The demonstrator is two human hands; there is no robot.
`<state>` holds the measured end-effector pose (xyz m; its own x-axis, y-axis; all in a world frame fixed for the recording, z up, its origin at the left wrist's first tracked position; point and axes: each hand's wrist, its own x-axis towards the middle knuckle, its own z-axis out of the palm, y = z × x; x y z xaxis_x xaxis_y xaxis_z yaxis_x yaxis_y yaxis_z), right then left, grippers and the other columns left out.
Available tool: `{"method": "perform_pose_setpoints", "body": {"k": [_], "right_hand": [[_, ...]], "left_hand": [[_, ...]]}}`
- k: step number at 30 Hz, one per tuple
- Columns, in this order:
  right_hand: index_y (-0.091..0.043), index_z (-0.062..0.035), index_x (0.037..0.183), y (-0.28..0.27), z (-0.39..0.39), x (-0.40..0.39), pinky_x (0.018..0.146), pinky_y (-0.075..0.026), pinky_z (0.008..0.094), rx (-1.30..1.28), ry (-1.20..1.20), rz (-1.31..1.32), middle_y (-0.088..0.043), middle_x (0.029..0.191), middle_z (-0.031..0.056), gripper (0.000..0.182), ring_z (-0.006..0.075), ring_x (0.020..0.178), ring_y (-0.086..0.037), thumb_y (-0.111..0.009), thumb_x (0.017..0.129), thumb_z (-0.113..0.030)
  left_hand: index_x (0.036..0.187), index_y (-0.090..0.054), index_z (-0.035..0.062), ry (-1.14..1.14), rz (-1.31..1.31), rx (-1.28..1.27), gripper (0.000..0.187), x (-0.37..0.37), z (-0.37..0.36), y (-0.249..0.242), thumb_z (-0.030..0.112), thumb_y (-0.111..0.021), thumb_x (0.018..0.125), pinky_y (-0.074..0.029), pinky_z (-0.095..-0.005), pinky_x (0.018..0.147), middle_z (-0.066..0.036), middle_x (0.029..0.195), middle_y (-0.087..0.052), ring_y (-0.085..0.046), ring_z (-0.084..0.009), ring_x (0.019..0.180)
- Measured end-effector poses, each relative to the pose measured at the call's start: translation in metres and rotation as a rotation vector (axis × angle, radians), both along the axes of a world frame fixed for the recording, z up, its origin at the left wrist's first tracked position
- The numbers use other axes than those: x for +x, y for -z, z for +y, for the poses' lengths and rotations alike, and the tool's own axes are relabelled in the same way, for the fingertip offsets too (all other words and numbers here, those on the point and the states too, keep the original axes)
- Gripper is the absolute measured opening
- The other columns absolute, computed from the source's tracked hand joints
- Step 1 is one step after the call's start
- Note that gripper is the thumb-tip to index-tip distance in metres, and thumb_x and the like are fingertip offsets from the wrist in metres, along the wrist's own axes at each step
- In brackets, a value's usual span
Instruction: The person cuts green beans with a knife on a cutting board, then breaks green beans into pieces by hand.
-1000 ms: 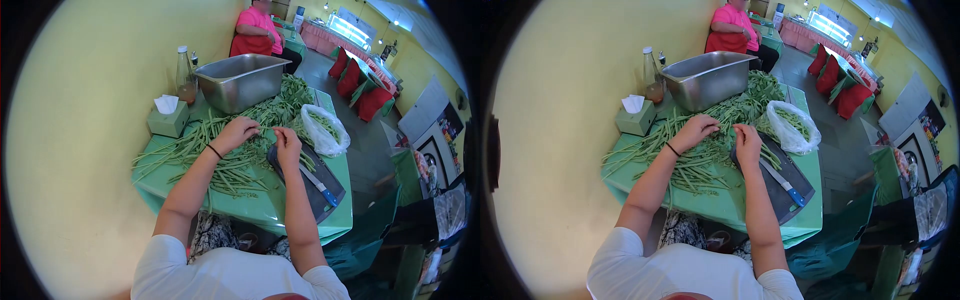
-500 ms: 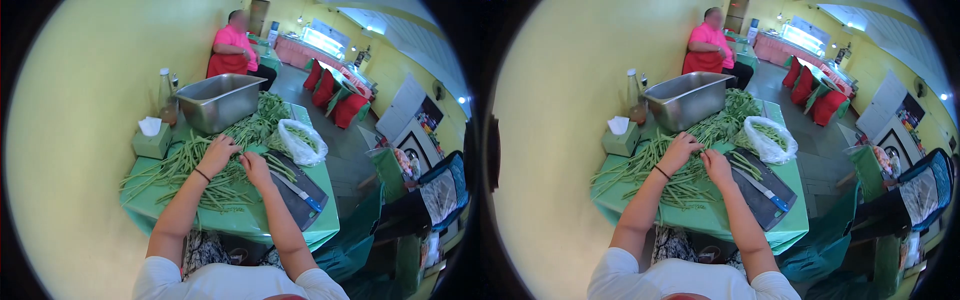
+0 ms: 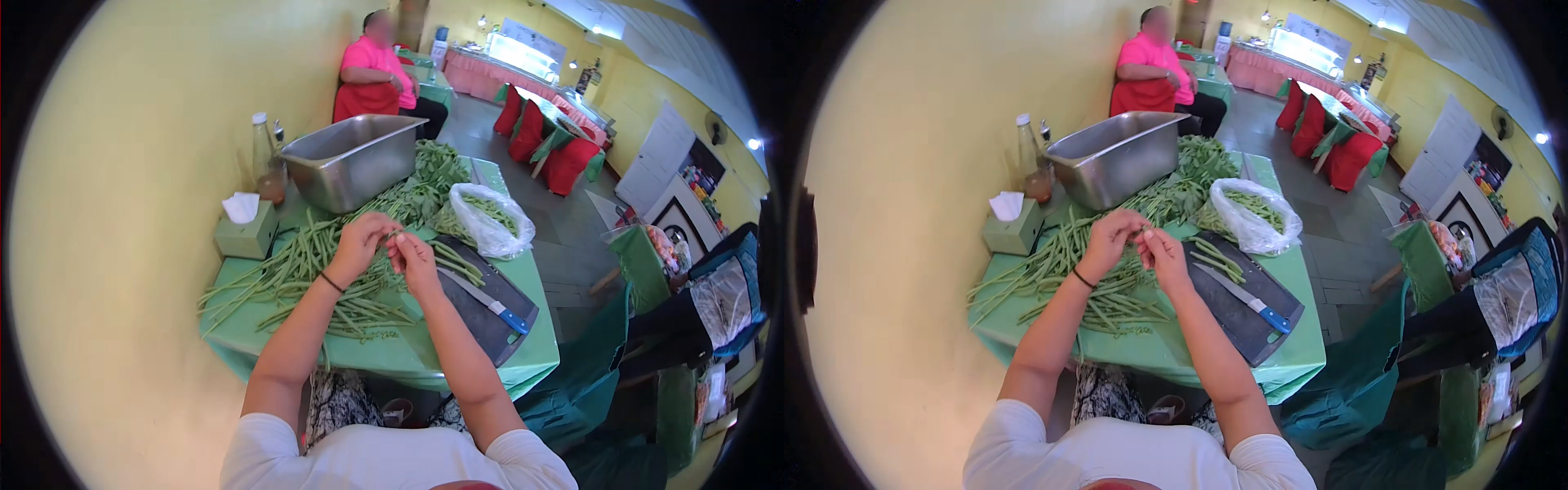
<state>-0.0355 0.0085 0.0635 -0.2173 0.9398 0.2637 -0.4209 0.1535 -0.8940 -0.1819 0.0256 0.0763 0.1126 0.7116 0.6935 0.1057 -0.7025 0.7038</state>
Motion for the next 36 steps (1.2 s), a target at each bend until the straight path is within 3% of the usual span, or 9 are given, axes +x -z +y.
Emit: {"method": "perform_pose_setpoints", "body": {"k": [5,9,10,14,20,25,30,34,36], "right_hand": [[-0.063,-0.0028,0.088,0.009,0.012,0.013,0.048,-0.037,0.0226,0.052,0.086,-0.213,-0.055,0.066,0.0018,0.02,0.01,0.051,-0.043,-0.052,0.094,-0.019],[-0.063,-0.0016,0.092,0.015,0.013,0.022,0.05,-0.039,0.027,0.391,0.195,-1.272,-0.057,0.07,0.0047,0.015,0.0127,0.051,-0.044,-0.056,0.09,-0.015],[-0.063,-0.0016,0.092,0.012,0.009,0.017,0.05,-0.039,0.027,0.393,0.186,-1.272,-0.057,0.07,0.0047,0.015,0.0127,0.051,-0.044,-0.056,0.09,-0.015],[-0.062,-0.0002,0.092,0.0,-0.002,0.002,0.053,-0.041,0.0314,0.367,0.307,-0.819,-0.059,0.073,0.0082,0.012,0.0178,0.052,-0.049,-0.06,0.086,-0.01],[-0.062,0.0011,0.094,0.015,0.01,0.007,0.056,-0.044,0.0324,0.478,0.318,-0.811,-0.061,0.076,0.0104,0.012,0.021,0.057,-0.055,-0.061,0.084,-0.007],[-0.064,-0.0006,0.098,0.011,0.002,0.002,0.052,-0.042,0.0278,0.371,0.204,-0.743,-0.062,0.076,0.0067,0.013,0.0159,0.054,-0.052,-0.06,0.087,-0.007],[-0.063,0.0004,0.094,0.012,0.003,-0.001,0.059,-0.046,0.0342,0.715,0.41,-0.805,-0.063,0.078,0.0116,0.012,0.0263,0.062,-0.059,-0.058,0.084,-0.004],[-0.062,-0.0004,0.094,0.012,0.006,0.006,0.06,-0.046,0.0352,0.54,0.449,-0.713,-0.064,0.079,0.0118,0.011,0.029,0.062,-0.058,-0.058,0.084,-0.005],[-0.063,-0.0003,0.094,0.011,0.009,0.006,0.058,-0.046,0.0347,0.536,0.471,-0.69,-0.064,0.079,0.0117,0.012,0.028,0.062,-0.058,-0.058,0.084,-0.004]], "left_hand": [[0.101,-0.067,0.0015,-0.128,-0.447,-0.17,0.018,-0.048,0.022,-0.007,0.0,-0.052,0.091,-0.047,-0.0204,0.068,-0.004,0.098,-0.063,-0.054,-0.0104,0.075],[0.107,-0.065,0.0013,0.111,-1.065,-0.143,0.018,-0.088,0.04,0.005,0.007,-0.053,0.095,-0.048,-0.019,0.069,-0.003,0.1,-0.063,-0.054,-0.0084,0.076],[0.107,-0.065,0.0013,0.103,-1.067,-0.142,0.018,-0.089,0.039,0.007,0.007,-0.053,0.095,-0.048,-0.019,0.069,-0.003,0.1,-0.063,-0.054,-0.0084,0.076],[0.11,-0.063,0.0034,0.176,-0.988,-0.191,0.019,-0.074,0.041,0.012,0.012,-0.054,0.096,-0.048,-0.0183,0.069,-0.004,0.1,-0.063,-0.055,-0.0071,0.078],[0.108,-0.063,0.0026,0.167,-0.861,-0.272,0.018,-0.05,0.04,0.019,0.012,-0.053,0.096,-0.049,-0.0186,0.07,-0.004,0.1,-0.063,-0.055,-0.0078,0.078],[0.107,-0.063,0.0023,-0.089,-0.737,-0.2,0.018,-0.046,0.04,0.017,0.011,-0.052,0.096,-0.049,-0.0184,0.07,-0.005,0.099,-0.063,-0.055,-0.0073,0.079],[0.105,-0.065,0.0051,-0.191,-0.649,-0.223,0.016,-0.048,0.037,0.013,0.011,-0.056,0.093,-0.049,-0.0226,0.069,-0.006,0.097,-0.064,-0.057,-0.0127,0.078],[0.102,-0.067,0.0097,-1.044,0.388,0.592,0.017,-0.042,0.02,-0.014,0.014,-0.059,0.088,-0.048,-0.0284,0.068,-0.004,0.096,-0.065,-0.058,-0.0189,0.076],[0.1,-0.067,0.01,-0.852,0.482,0.572,0.017,-0.033,0.015,-0.019,0.015,-0.059,0.087,-0.048,-0.0296,0.068,-0.004,0.096,-0.065,-0.058,-0.0206,0.075]]}}
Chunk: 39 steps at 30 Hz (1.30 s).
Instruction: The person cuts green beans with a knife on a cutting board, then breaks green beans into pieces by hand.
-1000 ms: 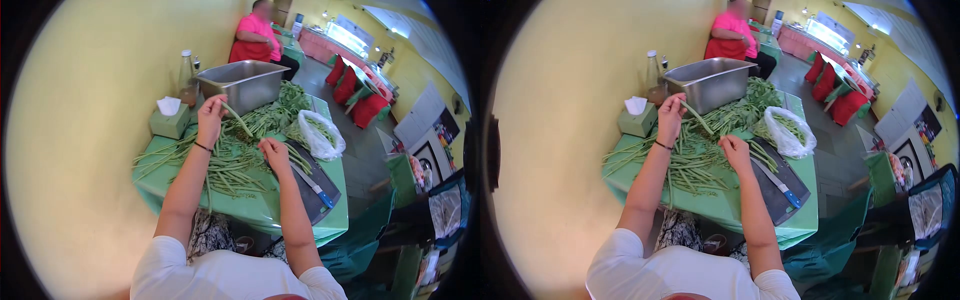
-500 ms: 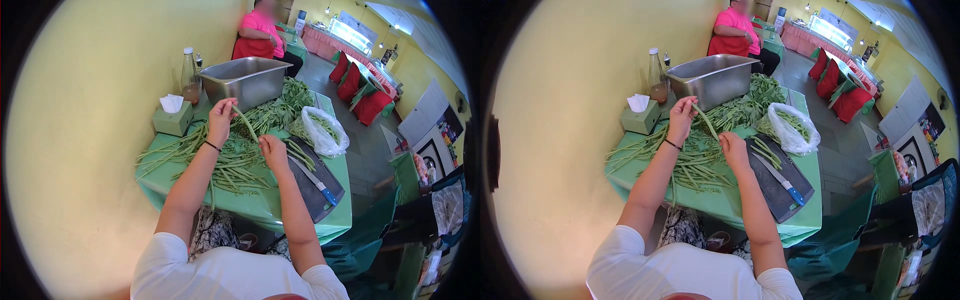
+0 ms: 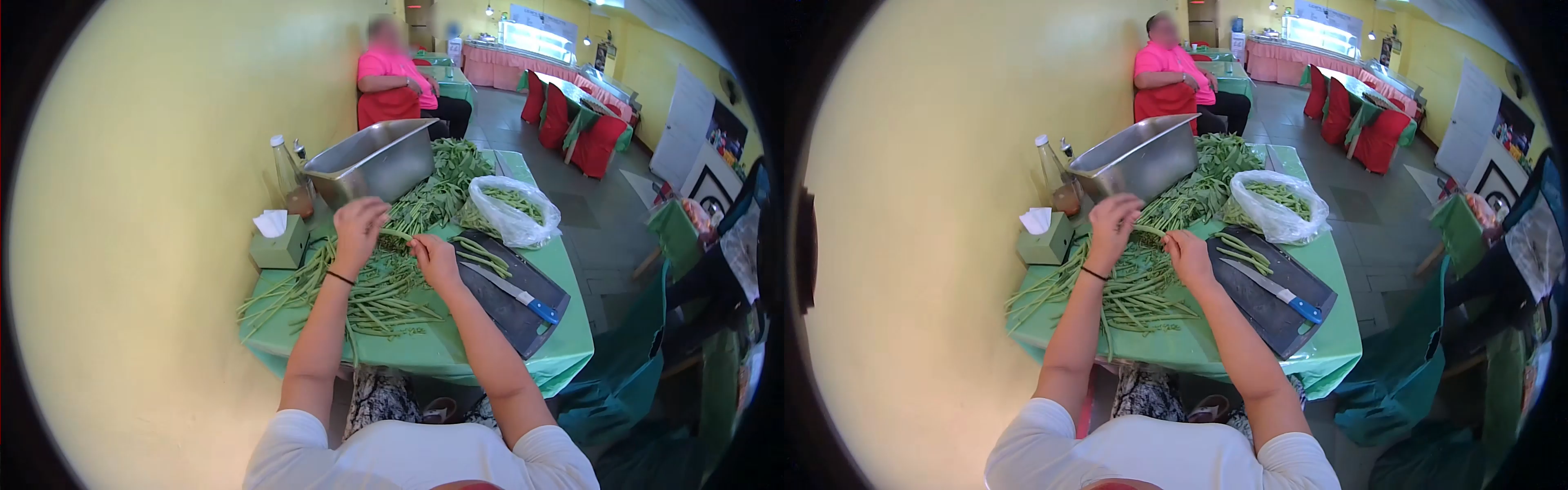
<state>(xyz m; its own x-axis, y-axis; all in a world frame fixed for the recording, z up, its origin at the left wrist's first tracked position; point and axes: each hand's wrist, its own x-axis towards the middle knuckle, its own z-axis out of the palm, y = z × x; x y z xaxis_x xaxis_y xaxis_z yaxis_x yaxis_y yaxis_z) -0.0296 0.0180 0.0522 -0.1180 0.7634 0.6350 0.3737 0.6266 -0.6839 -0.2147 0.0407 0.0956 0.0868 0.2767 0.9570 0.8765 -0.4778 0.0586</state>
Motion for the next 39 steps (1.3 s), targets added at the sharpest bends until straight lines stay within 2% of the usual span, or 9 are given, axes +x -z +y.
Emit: {"method": "perform_pose_setpoints", "body": {"k": [3,8,14,19,23,29,31,34,39], "right_hand": [[-0.064,-0.0001,0.095,0.003,-0.001,0.005,0.054,-0.044,0.0335,-0.016,0.003,-0.01,-0.064,0.08,0.0113,0.013,0.0249,0.059,-0.056,-0.058,0.084,-0.002],[-0.064,-0.0005,0.091,0.015,0.005,-0.001,0.055,-0.044,0.036,0.155,-0.09,0.045,-0.063,0.076,0.0111,0.013,0.0285,0.058,-0.055,-0.057,0.08,-0.002],[-0.065,-0.0017,0.087,0.022,-0.005,-0.01,0.054,-0.044,0.037,0.196,-0.001,-0.073,-0.062,0.073,0.0105,0.013,0.0296,0.055,-0.054,-0.057,0.078,-0.006],[-0.065,-0.0028,0.081,0.007,-0.014,-0.01,0.055,-0.043,0.0354,0.105,0.077,0.016,-0.062,0.068,0.0103,0.013,0.0282,0.054,-0.053,-0.056,0.079,-0.011],[-0.065,-0.0043,0.08,0.006,-0.003,0.001,0.057,-0.044,0.0403,-0.157,0.032,0.205,-0.065,0.073,0.0126,0.017,0.0336,0.061,-0.055,-0.055,0.078,-0.018],[-0.064,-0.0033,0.078,0.014,0.016,0.012,0.057,-0.044,0.0406,-0.399,0.012,0.359,-0.065,0.069,0.0119,0.021,0.033,0.06,-0.053,-0.052,0.08,-0.02],[-0.066,-0.0037,0.077,0.018,0.021,0.017,0.056,-0.044,0.0389,-0.375,0.071,0.272,-0.065,0.069,0.0108,0.024,0.0297,0.059,-0.055,-0.052,0.081,-0.022],[-0.067,-0.0042,0.076,0.024,0.025,0.009,0.055,-0.044,0.0372,-0.359,0.116,0.187,-0.065,0.068,0.0098,0.027,0.0263,0.058,-0.057,-0.051,0.083,-0.024],[-0.067,-0.0027,0.08,0.038,0.018,0.005,0.061,-0.05,0.0413,-0.338,0.281,-0.48,-0.067,0.081,0.0136,0.025,0.0319,0.068,-0.063,-0.053,0.084,-0.023]], "left_hand": [[0.094,-0.068,0.0109,0.384,0.229,-0.366,0.016,0.023,-0.013,0.006,0.019,-0.058,0.084,-0.047,-0.033,0.066,-0.004,0.095,-0.066,-0.058,-0.026,0.072],[0.091,-0.067,0.0055,0.26,0.245,-0.773,0.014,0.02,-0.027,-0.001,0.015,-0.058,0.085,-0.045,-0.0326,0.065,-0.006,0.087,-0.066,-0.058,-0.0261,0.07],[0.087,-0.065,0.0018,0.202,0.286,-0.985,0.015,0.02,-0.051,-0.017,0.014,-0.058,0.084,-0.044,-0.035,0.063,-0.011,0.082,-0.066,-0.056,-0.0301,0.066],[0.089,-0.063,0.0004,0.11,0.351,-0.923,0.015,0.034,-0.059,-0.028,0.013,-0.056,0.083,-0.044,-0.0367,0.061,-0.013,0.078,-0.066,-0.054,-0.0319,0.062],[0.085,-0.062,0.0038,0.173,0.346,-0.774,0.016,0.049,-0.047,-0.021,0.018,-0.055,0.084,-0.043,-0.0412,0.059,-0.014,0.077,-0.065,-0.056,-0.0351,0.064],[0.086,-0.063,0.0038,0.199,0.354,-0.745,0.014,0.067,-0.031,-0.022,0.016,-0.055,0.084,-0.045,-0.0403,0.06,-0.013,0.078,-0.066,-0.057,-0.0342,0.063],[0.087,-0.063,0.0039,0.195,0.326,-0.687,0.013,0.07,-0.021,-0.029,0.014,-0.056,0.084,-0.045,-0.0398,0.061,-0.012,0.079,-0.067,-0.058,-0.0336,0.064],[0.095,-0.066,0.0041,0.314,0.127,-0.34,0.015,0.09,-0.013,-0.072,0.01,-0.058,0.083,-0.048,-0.0359,0.064,-0.009,0.087,-0.069,-0.062,-0.0281,0.067],[0.098,-0.067,0.0052,0.568,0.092,-0.275,0.016,0.158,-0.014,-0.108,0.007,-0.059,0.084,-0.049,-0.0282,0.065,-0.004,0.092,-0.07,-0.063,-0.0193,0.07]]}}
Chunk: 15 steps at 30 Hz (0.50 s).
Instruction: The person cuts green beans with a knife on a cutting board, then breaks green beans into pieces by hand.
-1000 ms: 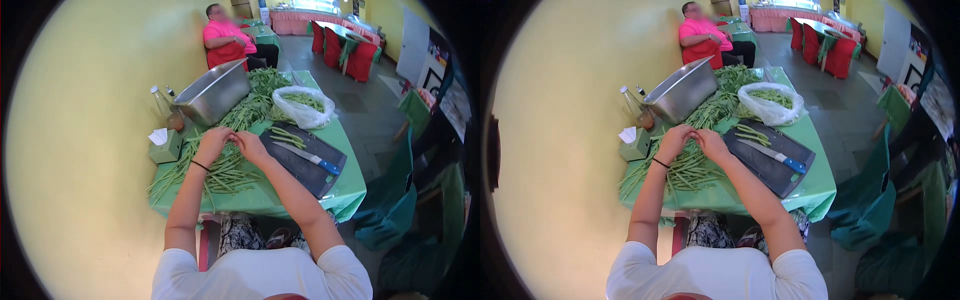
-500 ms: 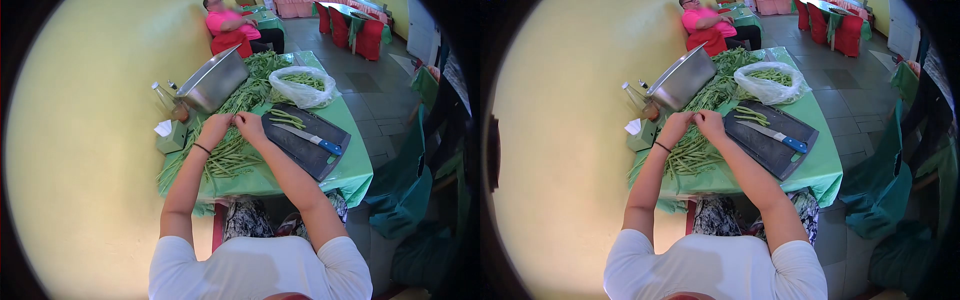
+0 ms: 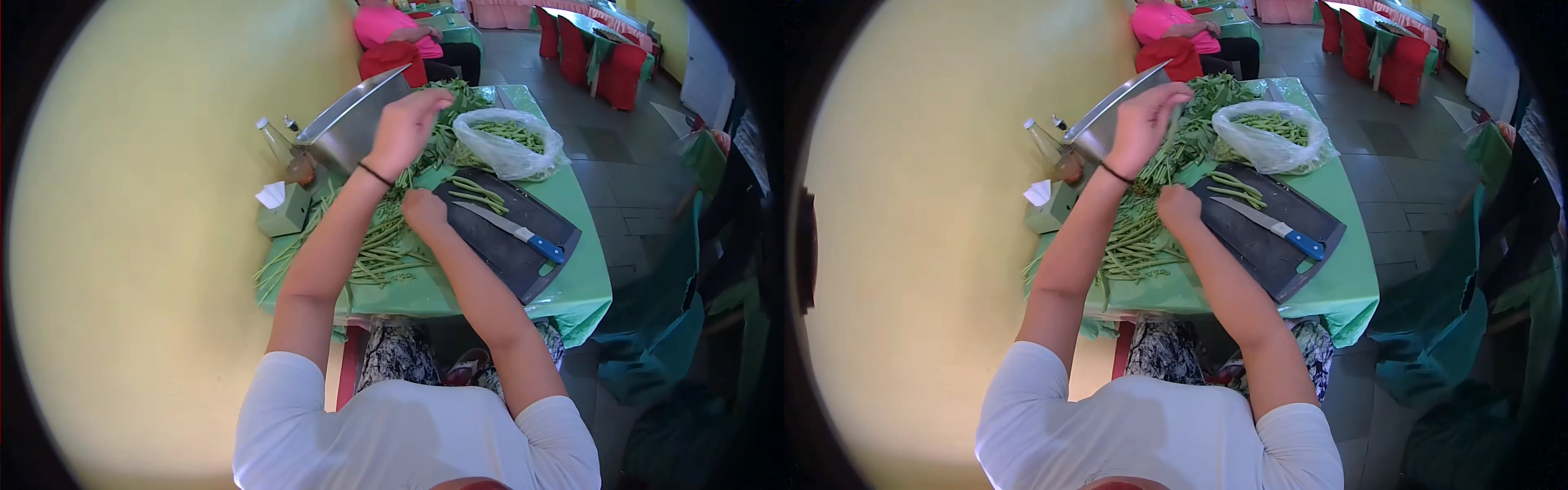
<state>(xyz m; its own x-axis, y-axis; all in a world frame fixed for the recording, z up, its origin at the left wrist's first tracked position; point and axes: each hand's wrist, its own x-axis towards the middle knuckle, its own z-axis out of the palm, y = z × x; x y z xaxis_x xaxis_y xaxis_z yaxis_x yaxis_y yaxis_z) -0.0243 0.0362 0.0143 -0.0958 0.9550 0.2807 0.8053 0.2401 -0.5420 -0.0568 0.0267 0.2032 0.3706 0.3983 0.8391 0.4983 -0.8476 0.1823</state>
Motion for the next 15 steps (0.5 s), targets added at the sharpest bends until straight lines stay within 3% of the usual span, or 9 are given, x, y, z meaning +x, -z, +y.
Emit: {"method": "perform_pose_setpoints", "body": {"k": [2,7,11,12,15], "right_hand": [[-0.067,-0.0028,0.079,0.005,-0.001,-0.009,0.063,-0.052,0.0432,-0.046,0.0,-0.043,-0.067,0.083,0.0163,0.022,0.0353,0.071,-0.064,-0.054,0.083,-0.019],[-0.064,-0.0052,0.084,0.013,-0.001,-0.015,0.066,-0.05,0.0447,-0.02,-0.095,-0.015,-0.064,0.086,0.0162,0.017,0.0372,0.075,-0.062,-0.054,0.082,-0.018],[-0.063,-0.0071,0.089,0.012,-0.008,-0.014,0.068,-0.048,0.046,-0.024,-0.139,-0.026,-0.061,0.09,0.0161,0.015,0.0388,0.078,-0.06,-0.055,0.081,-0.017],[-0.062,-0.0076,0.09,0.011,-0.009,-0.012,0.069,-0.048,0.0463,-0.025,-0.148,-0.024,-0.061,0.09,0.0161,0.015,0.0392,0.079,-0.059,-0.055,0.081,-0.017],[-0.061,-0.009,0.093,0.001,-0.004,-0.005,0.071,-0.046,0.0472,-0.047,-0.195,-0.009,-0.059,0.093,0.016,0.016,0.0403,0.082,-0.058,-0.055,0.08,-0.016]], "left_hand": [[0.098,-0.068,0.0057,0.091,-0.001,0.044,0.016,0.032,0.002,0.001,0.005,-0.059,0.086,-0.047,-0.0242,0.064,-0.002,0.091,-0.071,-0.062,-0.0146,0.069],[0.097,-0.069,0.0083,0.364,0.026,0.077,0.017,0.098,0.0,0.005,0.008,-0.058,0.084,-0.049,-0.0305,0.067,-0.003,0.096,-0.07,-0.063,-0.0232,0.072],[0.091,-0.069,0.0099,0.48,0.523,-0.216,0.018,0.118,0.022,0.067,0.013,-0.055,0.08,-0.047,-0.0369,0.073,-0.003,0.093,-0.07,-0.063,-0.0277,0.079],[0.091,-0.069,0.0099,0.463,0.516,-0.216,0.018,0.12,0.028,0.086,0.013,-0.055,0.08,-0.047,-0.0369,0.073,-0.003,0.093,-0.07,-0.063,-0.0277,0.079],[0.093,-0.068,0.007,0.353,0.815,-0.425,0.017,0.115,0.038,0.119,0.015,-0.059,0.081,-0.047,-0.0386,0.075,-0.008,0.089,-0.069,-0.061,-0.0312,0.079]]}}
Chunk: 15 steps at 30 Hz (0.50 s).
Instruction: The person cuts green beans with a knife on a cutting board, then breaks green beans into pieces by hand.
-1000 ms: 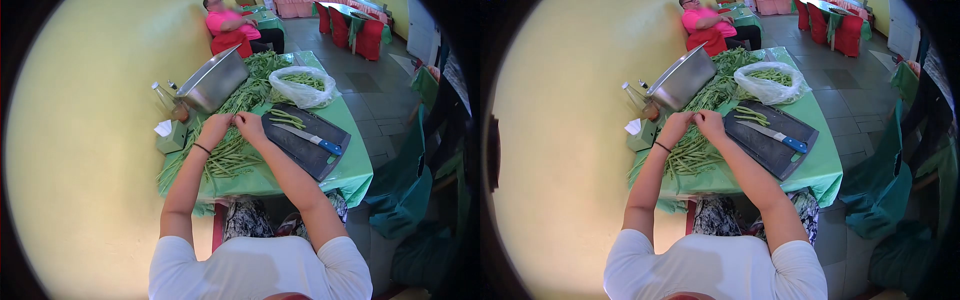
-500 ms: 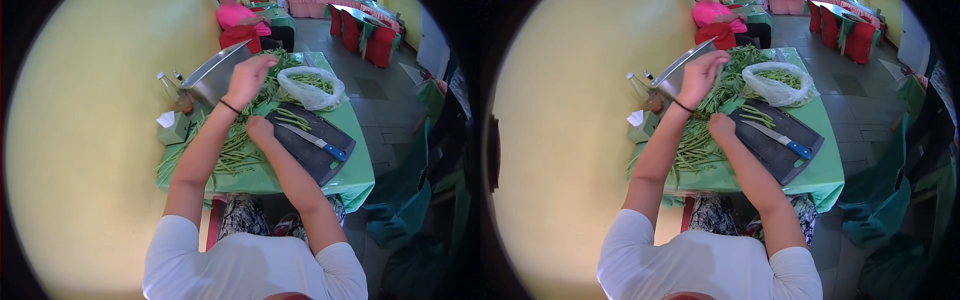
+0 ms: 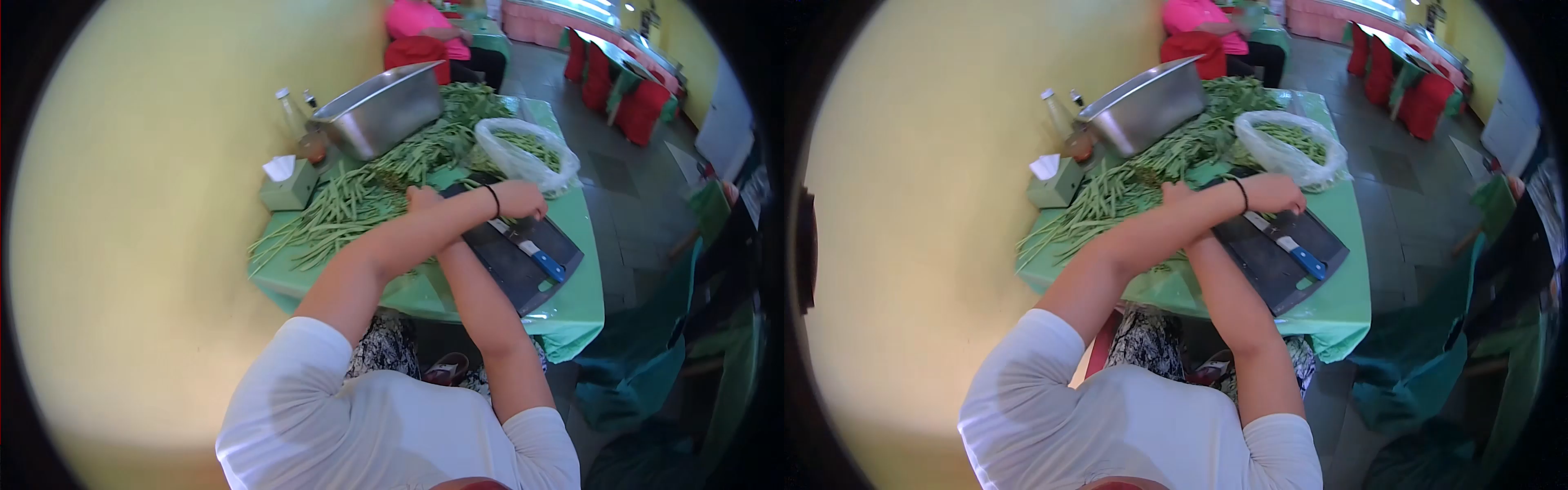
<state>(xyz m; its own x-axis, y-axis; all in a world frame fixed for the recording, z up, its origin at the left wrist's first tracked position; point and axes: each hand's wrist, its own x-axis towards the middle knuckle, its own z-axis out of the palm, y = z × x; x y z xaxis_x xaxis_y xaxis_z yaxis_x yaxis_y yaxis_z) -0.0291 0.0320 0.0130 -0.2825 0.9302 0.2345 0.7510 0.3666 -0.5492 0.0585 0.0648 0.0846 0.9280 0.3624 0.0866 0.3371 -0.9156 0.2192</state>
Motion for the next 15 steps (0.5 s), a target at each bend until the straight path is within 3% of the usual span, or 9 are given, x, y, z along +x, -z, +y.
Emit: {"method": "perform_pose_setpoints", "body": {"k": [2,4,6,8,10,11,13,15], "right_hand": [[-0.06,-0.0095,0.094,0.009,0.012,0.001,0.071,-0.046,0.0475,0.001,-0.048,-0.007,-0.058,0.093,0.016,0.016,0.0407,0.082,-0.057,-0.056,0.08,-0.016],[-0.06,-0.0087,0.094,0.016,0.018,0.002,0.071,-0.046,0.0472,0.038,-0.039,-0.006,-0.059,0.092,0.0164,0.016,0.0404,0.081,-0.057,-0.055,0.081,-0.016],[-0.06,-0.0078,0.094,0.013,0.017,0.001,0.07,-0.047,0.047,0.082,-0.015,0.0,-0.06,0.091,0.0168,0.015,0.0402,0.08,-0.058,-0.055,0.082,-0.016],[-0.061,-0.0069,0.093,0.007,0.012,0.001,0.069,-0.047,0.0467,0.122,0.001,0.023,-0.06,0.09,0.0173,0.015,0.0399,0.079,-0.058,-0.055,0.084,-0.016],[-0.061,-0.006,0.093,-0.001,0.007,0.004,0.068,-0.047,0.0464,0.163,0.007,0.064,-0.061,0.089,0.0177,0.015,0.0397,0.078,-0.058,-0.054,0.085,-0.017],[-0.061,-0.0056,0.093,-0.003,0.005,0.007,0.068,-0.047,0.0463,0.182,0.012,0.079,-0.061,0.088,0.0179,0.015,0.0396,0.077,-0.058,-0.054,0.086,-0.017],[-0.061,-0.0047,0.093,-0.007,0.005,0.012,0.067,-0.047,0.046,0.211,0.017,0.106,-0.062,0.087,0.0184,0.015,0.0393,0.076,-0.059,-0.054,0.087,-0.017],[-0.061,-0.0046,0.093,-0.006,0.004,0.015,0.066,-0.048,0.0458,0.216,0.027,0.126,-0.062,0.087,0.0184,0.015,0.0392,0.075,-0.059,-0.054,0.088,-0.017]], "left_hand": [[0.095,-0.068,0.0066,-0.079,0.039,-0.079,0.018,-0.011,-0.003,0.005,0.017,-0.061,0.082,-0.047,-0.0388,0.076,-0.009,0.092,-0.068,-0.06,-0.0315,0.082],[0.102,-0.066,0.0054,-0.025,-0.197,0.02,0.023,-0.025,-0.008,0.007,0.018,-0.063,0.083,-0.048,-0.0386,0.077,-0.01,0.097,-0.067,-0.061,-0.0318,0.084],[0.108,-0.064,0.0042,-0.1,-0.357,-0.099,0.027,-0.059,-0.032,-0.023,0.018,-0.063,0.084,-0.049,-0.0389,0.077,-0.011,0.1,-0.067,-0.062,-0.0313,0.084],[0.104,-0.066,0.0035,-0.217,-0.442,-0.026,0.023,-0.106,-0.037,-0.032,0.016,-0.062,0.085,-0.049,-0.0362,0.079,-0.009,0.099,-0.067,-0.063,-0.0278,0.084],[0.098,-0.067,0.0018,-0.442,-0.412,0.083,0.02,-0.165,-0.046,-0.048,0.016,-0.062,0.084,-0.05,-0.0328,0.076,-0.008,0.091,-0.069,-0.063,-0.0252,0.08],[0.095,-0.066,0.0011,-0.627,-0.386,-0.043,0.019,-0.194,-0.05,-0.054,0.016,-0.062,0.084,-0.049,-0.0328,0.07,-0.008,0.083,-0.068,-0.061,-0.0246,0.072],[0.092,-0.066,0.0006,-0.856,-0.286,-0.026,0.018,-0.257,-0.042,-0.038,0.016,-0.061,0.084,-0.047,-0.0334,0.066,-0.008,0.078,-0.067,-0.059,-0.0239,0.066],[0.091,-0.066,0.0006,-0.943,-0.185,0.029,0.019,-0.306,-0.039,-0.016,0.017,-0.06,0.084,-0.047,-0.0344,0.066,-0.011,0.078,-0.067,-0.058,-0.026,0.065]]}}
